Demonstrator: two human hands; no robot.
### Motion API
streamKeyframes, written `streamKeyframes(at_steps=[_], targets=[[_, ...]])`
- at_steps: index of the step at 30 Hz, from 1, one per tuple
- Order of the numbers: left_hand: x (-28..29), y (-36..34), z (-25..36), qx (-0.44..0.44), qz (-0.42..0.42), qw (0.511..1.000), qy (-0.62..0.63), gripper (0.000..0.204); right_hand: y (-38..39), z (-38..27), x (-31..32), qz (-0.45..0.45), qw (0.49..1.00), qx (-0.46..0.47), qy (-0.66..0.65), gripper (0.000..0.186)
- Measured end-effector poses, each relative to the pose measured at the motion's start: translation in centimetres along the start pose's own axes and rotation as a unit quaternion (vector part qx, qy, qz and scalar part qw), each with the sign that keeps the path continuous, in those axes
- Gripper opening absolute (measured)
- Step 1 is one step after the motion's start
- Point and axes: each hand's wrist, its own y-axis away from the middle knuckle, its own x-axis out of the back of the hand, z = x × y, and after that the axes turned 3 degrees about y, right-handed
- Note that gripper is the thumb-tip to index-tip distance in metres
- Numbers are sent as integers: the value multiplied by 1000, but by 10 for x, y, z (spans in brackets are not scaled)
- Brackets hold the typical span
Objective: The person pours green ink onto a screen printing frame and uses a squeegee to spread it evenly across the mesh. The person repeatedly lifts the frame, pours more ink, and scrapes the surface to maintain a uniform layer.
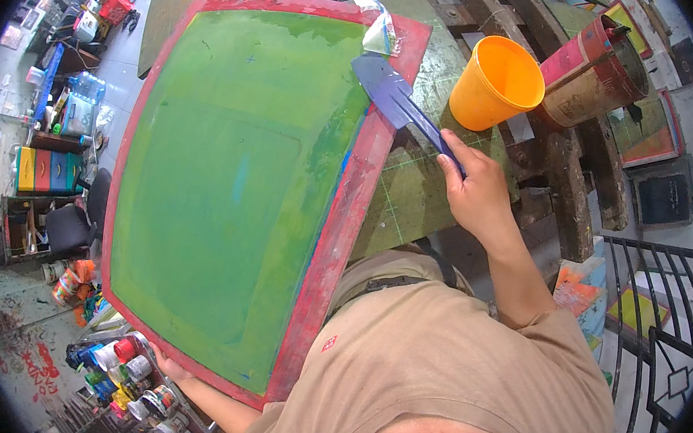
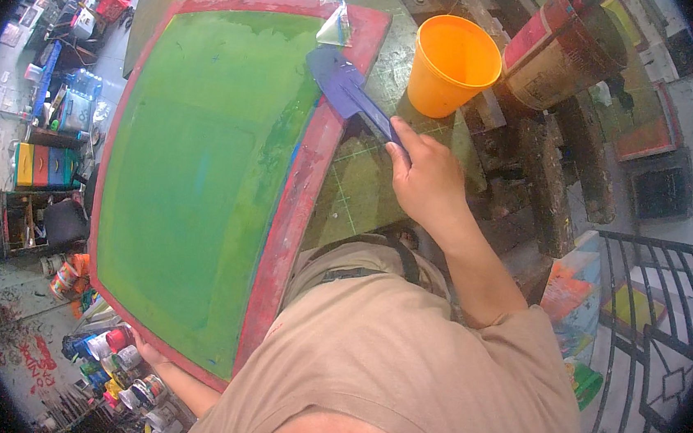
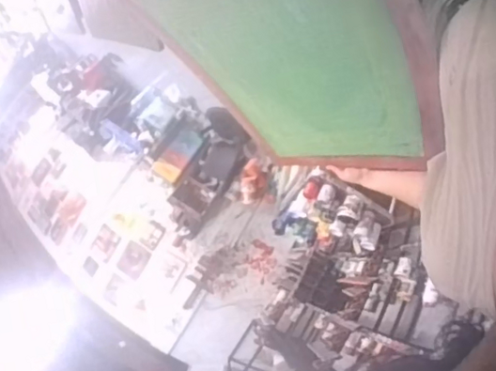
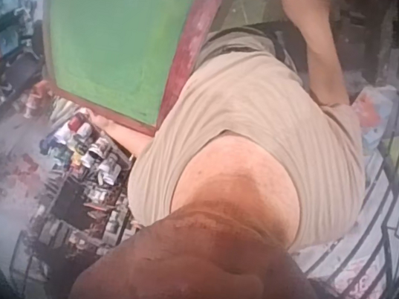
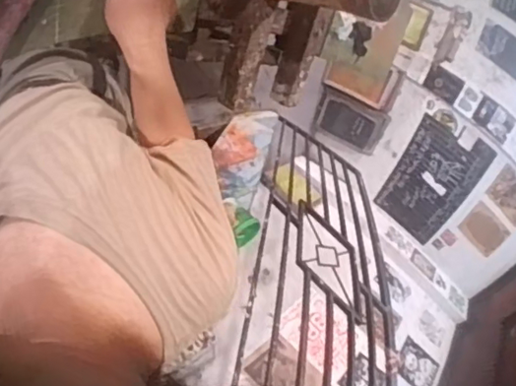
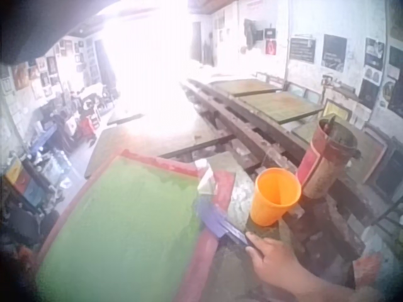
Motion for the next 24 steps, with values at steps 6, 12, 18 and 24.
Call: streamKeyframes(at_steps=[6, 12, 18, 24], targets=[[1, 1, 0, -12, 13, 1000, -21, 55, -6, -2, 4, -1, 1000, -24, -15, 34], [-13, 1, 2, -10, 17, 1000, -20, 54, -9, 1, -4, 6, 999, -32, -23, 35], [-9, 2, 3, -7, 22, 1000, -18, 53, 10, -2, 15, -16, 997, -72, -39, 37], [-10, 0, 5, -8, 24, 999, -21, 52, -7, 6, -1, 30, 999, 6, 21, 35]])
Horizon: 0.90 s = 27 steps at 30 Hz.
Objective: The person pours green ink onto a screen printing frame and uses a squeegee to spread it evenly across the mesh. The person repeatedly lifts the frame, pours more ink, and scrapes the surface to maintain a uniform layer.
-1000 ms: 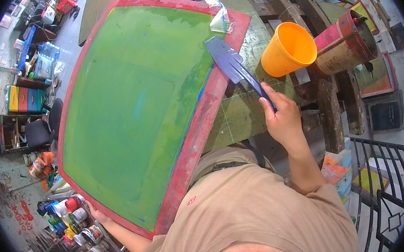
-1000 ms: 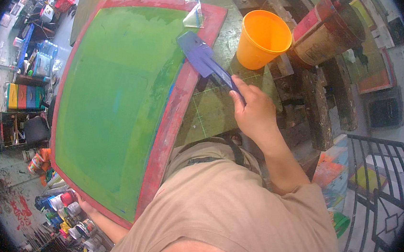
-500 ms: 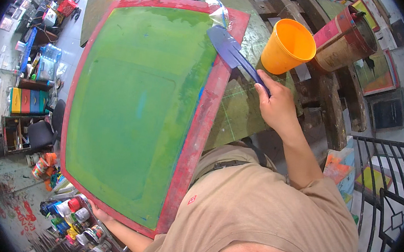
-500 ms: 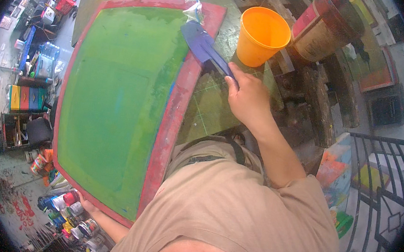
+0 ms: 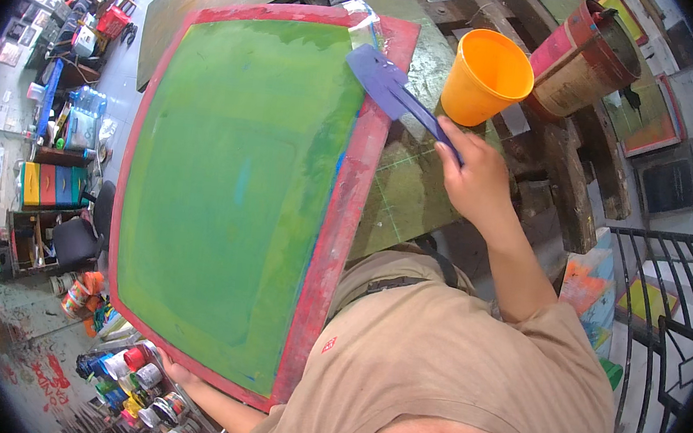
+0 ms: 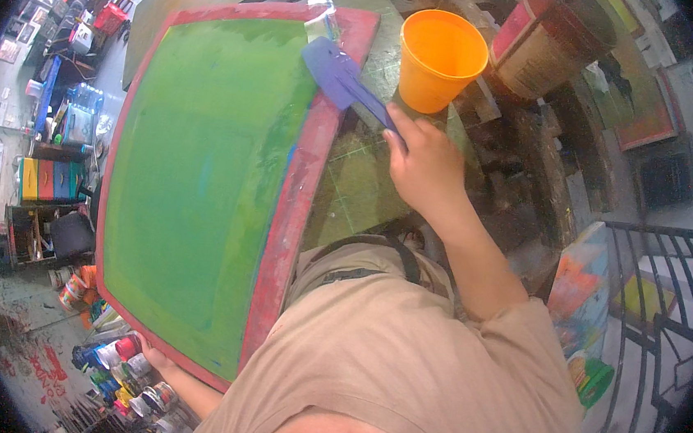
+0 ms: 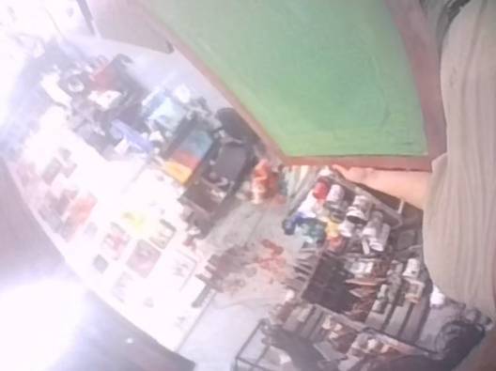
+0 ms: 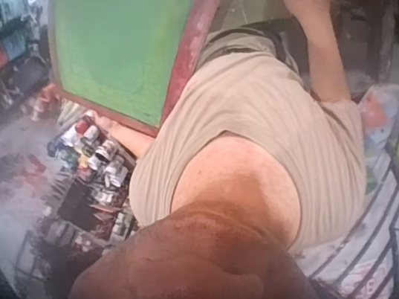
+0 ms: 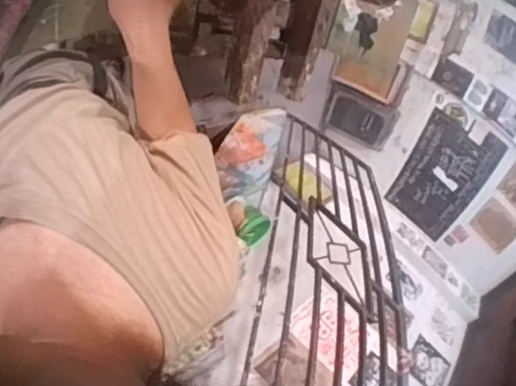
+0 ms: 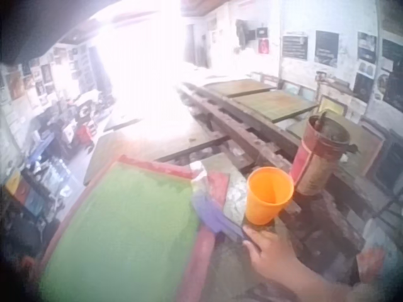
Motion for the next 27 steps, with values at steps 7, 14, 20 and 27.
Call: streamKeyframes(at_steps=[7, 14, 20, 27], targets=[[-3, -2, 1, 0, 8, 1000, -2, 52, -38, -7, -24, 32, 998, -18, 49, 35], [-15, 3, -1, -2, 28, 1000, -13, 51, -64, -17, -44, 60, 995, 10, -78, 36], [-19, -5, 20, 29, 192, 972, -134, 43, -27, -53, -44, 2, 983, 147, -111, 39], [-124, -73, 128, -335, 152, 835, -409, 38, 0, -44, -62, 64, 967, 217, -115, 35]])
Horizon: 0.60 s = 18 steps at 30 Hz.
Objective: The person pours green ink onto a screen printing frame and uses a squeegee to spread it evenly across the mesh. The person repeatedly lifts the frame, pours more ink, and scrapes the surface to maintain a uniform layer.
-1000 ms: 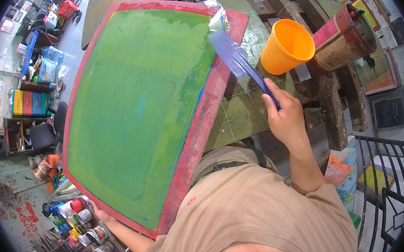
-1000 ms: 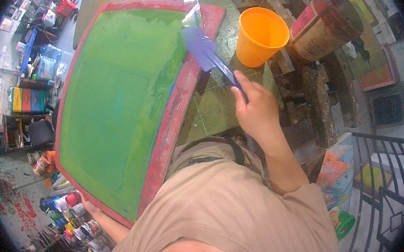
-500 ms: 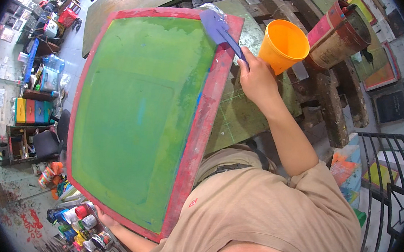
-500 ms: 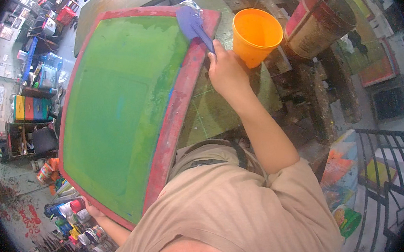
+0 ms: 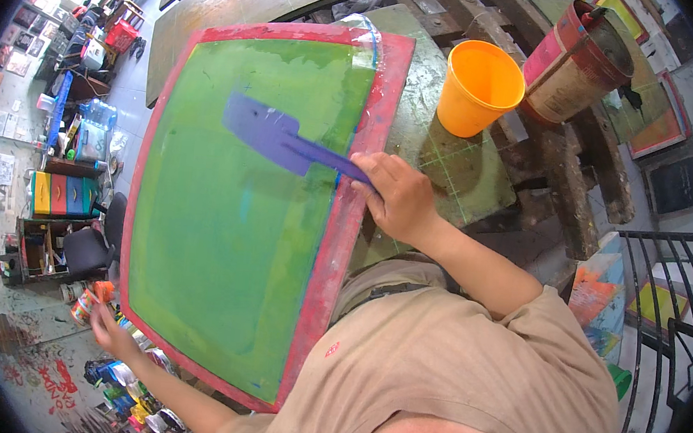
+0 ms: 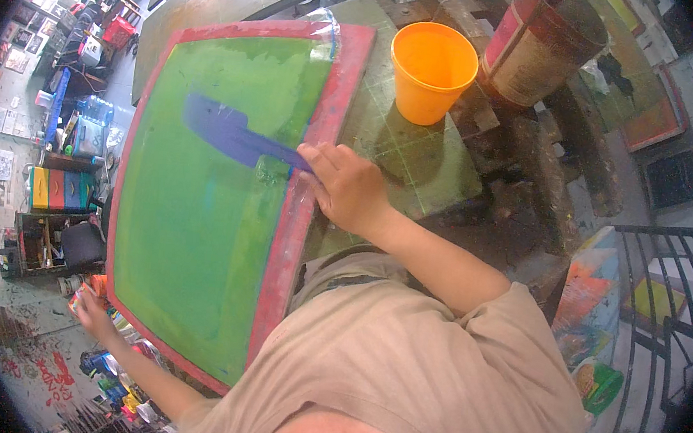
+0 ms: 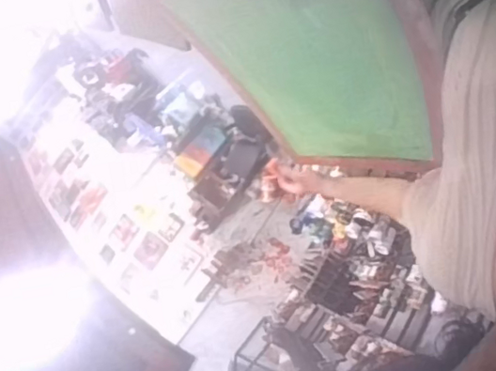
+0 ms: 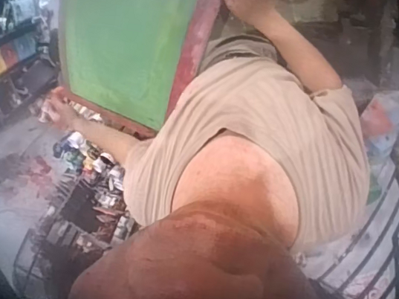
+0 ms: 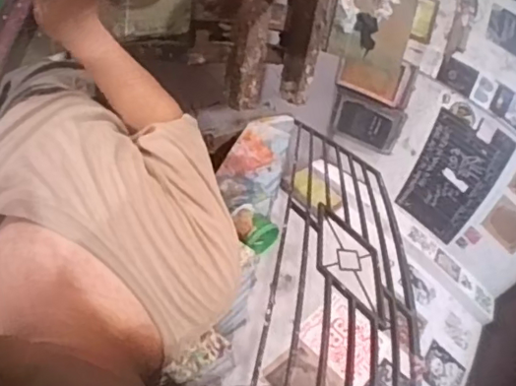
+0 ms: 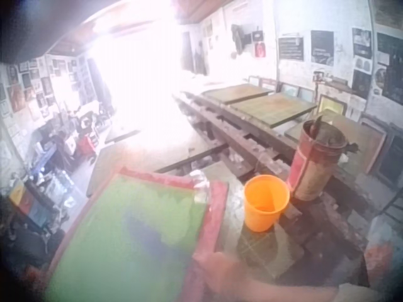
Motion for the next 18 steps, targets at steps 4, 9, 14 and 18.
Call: streamKeyframes(at_steps=[4, 9, 14, 18], targets=[[-174, 16, 169, -317, -205, 926, 20, 31, 11, -3, -4, -2, 1000, 21, 12, 36], [-342, 103, 318, -509, -388, 768, 31, 31, 12, 4, -4, -5, 999, 42, 6, 37], [-498, 104, 345, -549, -509, 606, -269, 51, 8, -2, -6, -13, 999, 46, 8, 35], [-550, 120, 333, -509, -587, 533, -333, 54, 11, 5, -6, 3, 999, 39, -3, 35]])
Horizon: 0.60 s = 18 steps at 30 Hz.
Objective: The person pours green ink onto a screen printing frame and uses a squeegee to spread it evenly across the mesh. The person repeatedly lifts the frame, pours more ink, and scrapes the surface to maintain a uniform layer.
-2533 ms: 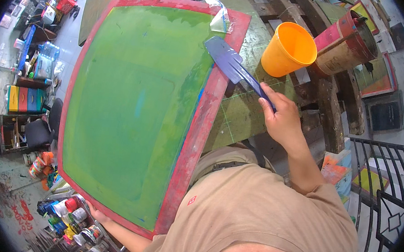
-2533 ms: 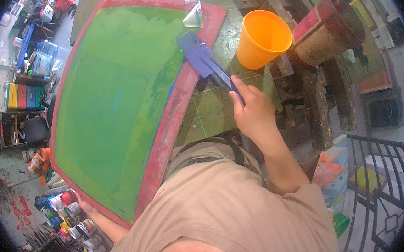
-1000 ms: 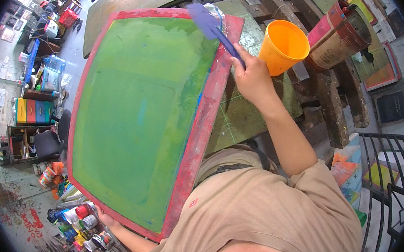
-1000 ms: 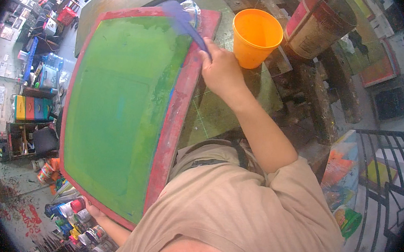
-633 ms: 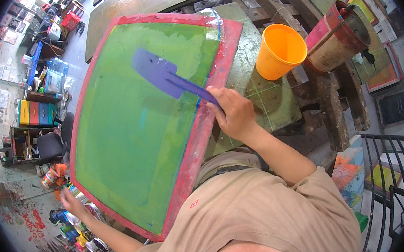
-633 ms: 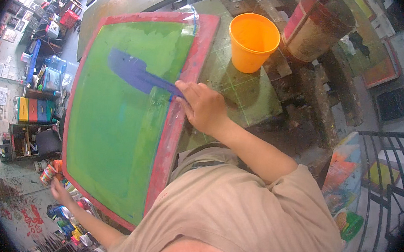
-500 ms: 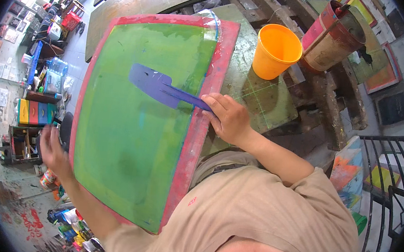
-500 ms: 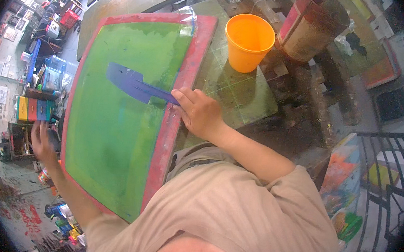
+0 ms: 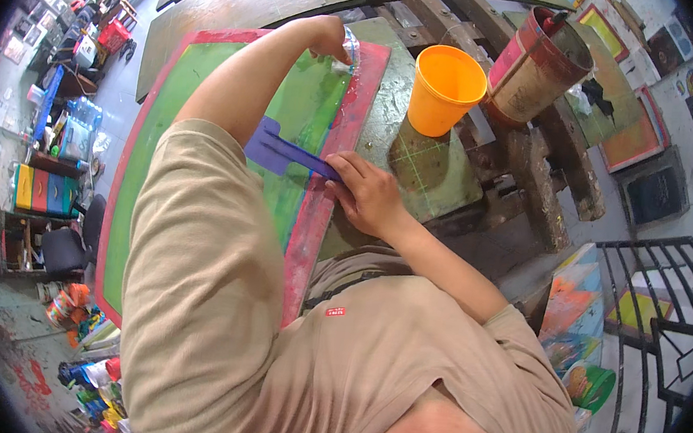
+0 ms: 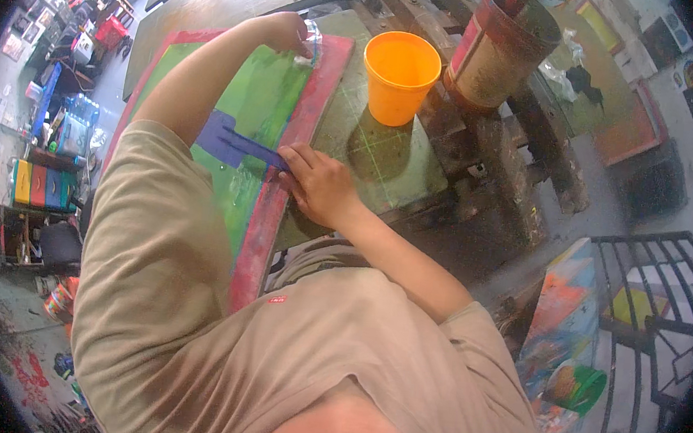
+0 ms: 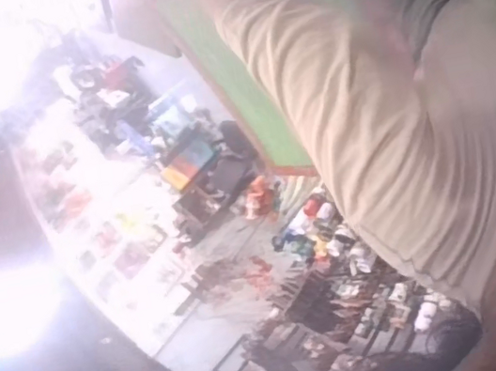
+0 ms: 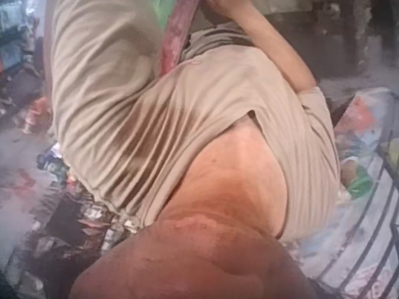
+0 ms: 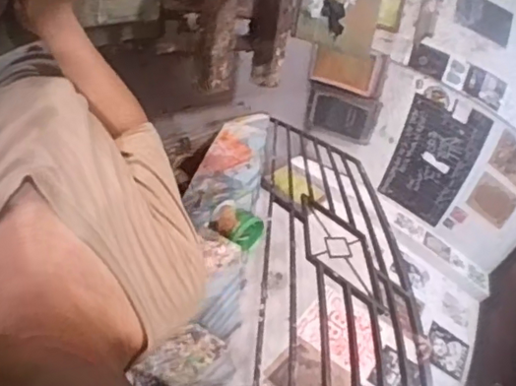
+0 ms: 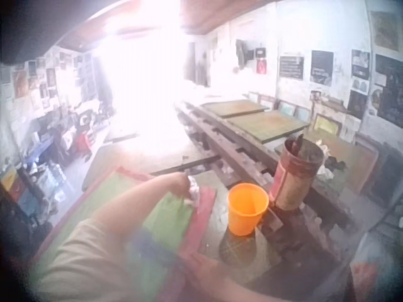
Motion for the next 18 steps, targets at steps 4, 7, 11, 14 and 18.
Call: streamKeyframes(at_steps=[4, 7, 11, 14, 18], targets=[[-9, 3, 0, -19, 91, 995, 25, 36, 3, 0, 0, -1, 999, 5, 36, 37], [-17, 0, -4, 16, 112, 991, 78, 24, 5, -2, -3, 2, 999, 6, 52, 39], [-6, 14, 7, -7, 151, 982, 109, 16, 6, 2, -4, 6, 998, 8, 63, 40], [-6, 19, 2, -33, 158, 979, 126, 12, 5, 0, -4, -8, 997, 9, 70, 40], [-7, 27, 3, -150, 214, 953, 152, 11, 4, -1, -1, -18, 997, -2, 72, 37]])
